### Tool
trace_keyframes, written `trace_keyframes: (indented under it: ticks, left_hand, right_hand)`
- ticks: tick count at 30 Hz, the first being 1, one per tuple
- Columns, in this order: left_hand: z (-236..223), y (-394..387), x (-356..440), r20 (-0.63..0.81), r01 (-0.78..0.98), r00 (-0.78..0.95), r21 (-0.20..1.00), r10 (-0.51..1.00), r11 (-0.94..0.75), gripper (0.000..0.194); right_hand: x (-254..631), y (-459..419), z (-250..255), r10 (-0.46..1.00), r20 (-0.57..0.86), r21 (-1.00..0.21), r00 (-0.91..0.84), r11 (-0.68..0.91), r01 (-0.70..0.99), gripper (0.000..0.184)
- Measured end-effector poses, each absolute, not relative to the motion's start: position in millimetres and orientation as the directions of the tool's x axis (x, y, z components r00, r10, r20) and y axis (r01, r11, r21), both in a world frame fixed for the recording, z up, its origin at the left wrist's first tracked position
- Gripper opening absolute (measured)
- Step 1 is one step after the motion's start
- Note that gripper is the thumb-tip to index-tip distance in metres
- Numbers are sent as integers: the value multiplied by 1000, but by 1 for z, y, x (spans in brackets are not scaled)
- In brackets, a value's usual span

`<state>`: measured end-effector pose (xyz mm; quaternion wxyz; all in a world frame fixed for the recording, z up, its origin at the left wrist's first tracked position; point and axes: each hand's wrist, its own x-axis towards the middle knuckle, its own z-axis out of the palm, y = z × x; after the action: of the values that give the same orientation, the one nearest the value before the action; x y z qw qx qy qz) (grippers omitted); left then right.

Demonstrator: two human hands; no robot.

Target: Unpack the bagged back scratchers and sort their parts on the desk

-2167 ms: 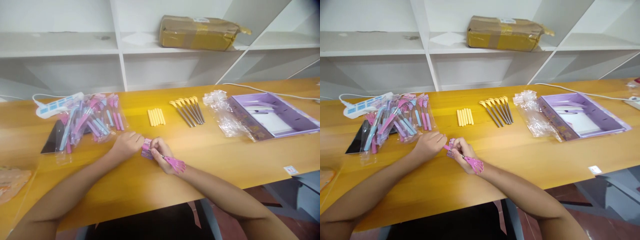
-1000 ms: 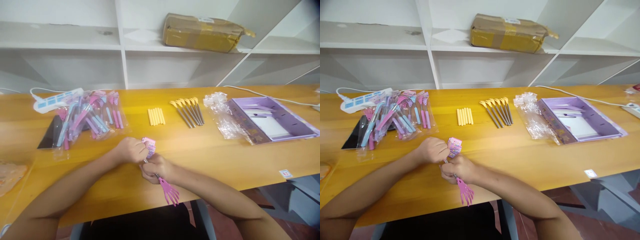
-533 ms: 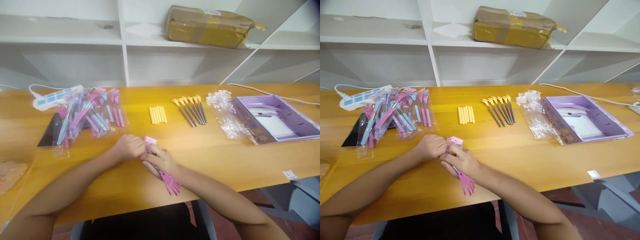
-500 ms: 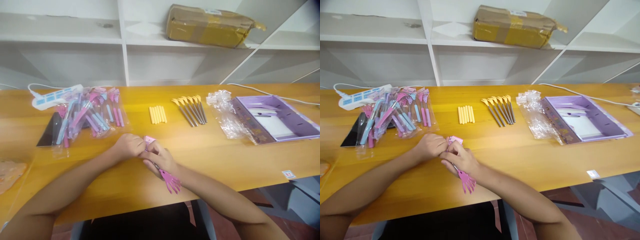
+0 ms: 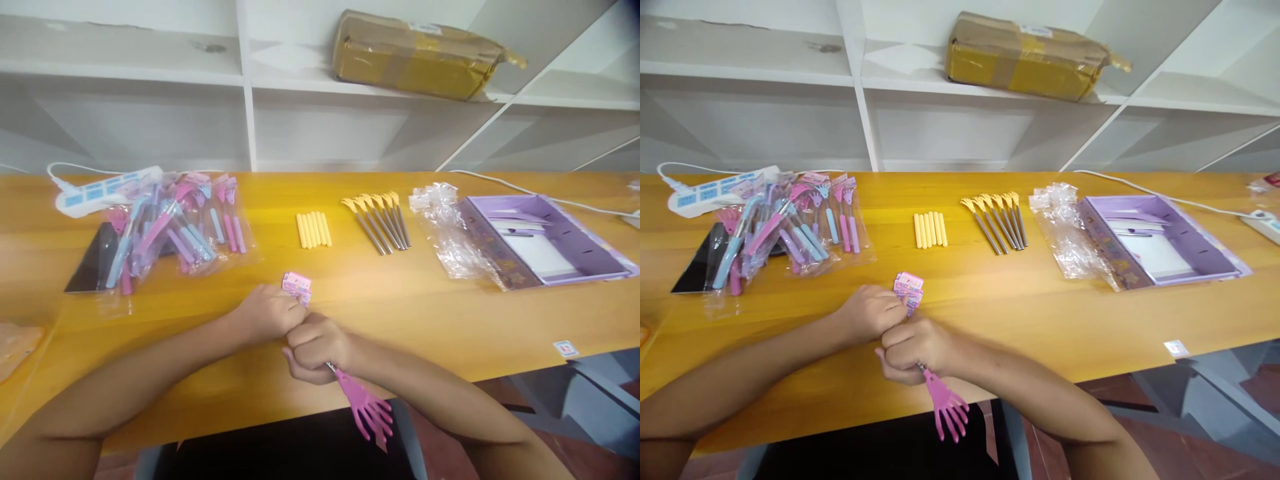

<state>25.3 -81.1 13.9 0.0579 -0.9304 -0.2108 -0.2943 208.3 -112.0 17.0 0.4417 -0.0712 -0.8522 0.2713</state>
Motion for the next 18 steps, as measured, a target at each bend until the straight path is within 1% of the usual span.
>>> trace_keyframes:
  ticks: [2,4,7,11,15,18]
  left_hand:
    - [19,-80,27,634,395,735,-111,242,-912,40]
    - [25,-78,28,662,371,734,-201,153,-907,43]
    - [30,-77,27,675,365,730,-252,107,-896,43]
    - [31,-76,25,667,375,737,-263,113,-889,42]
    - [33,-73,21,642,361,760,-285,103,-888,38]
    - [39,-63,10,606,343,789,-303,97,-889,35]
  right_hand:
    - [210,-115,20,282,748,-403,-601,912,-74,56]
    - [211,-118,24,201,776,-284,-598,958,-47,50]
    - [212,-120,24,113,792,-169,-599,985,-38,45]
    - [215,-120,17,105,768,-146,-631,989,-13,41]
    - [220,-119,10,64,716,-138,-695,989,-51,35]
    - [224,-123,8,78,642,-208,-763,975,-76,33]
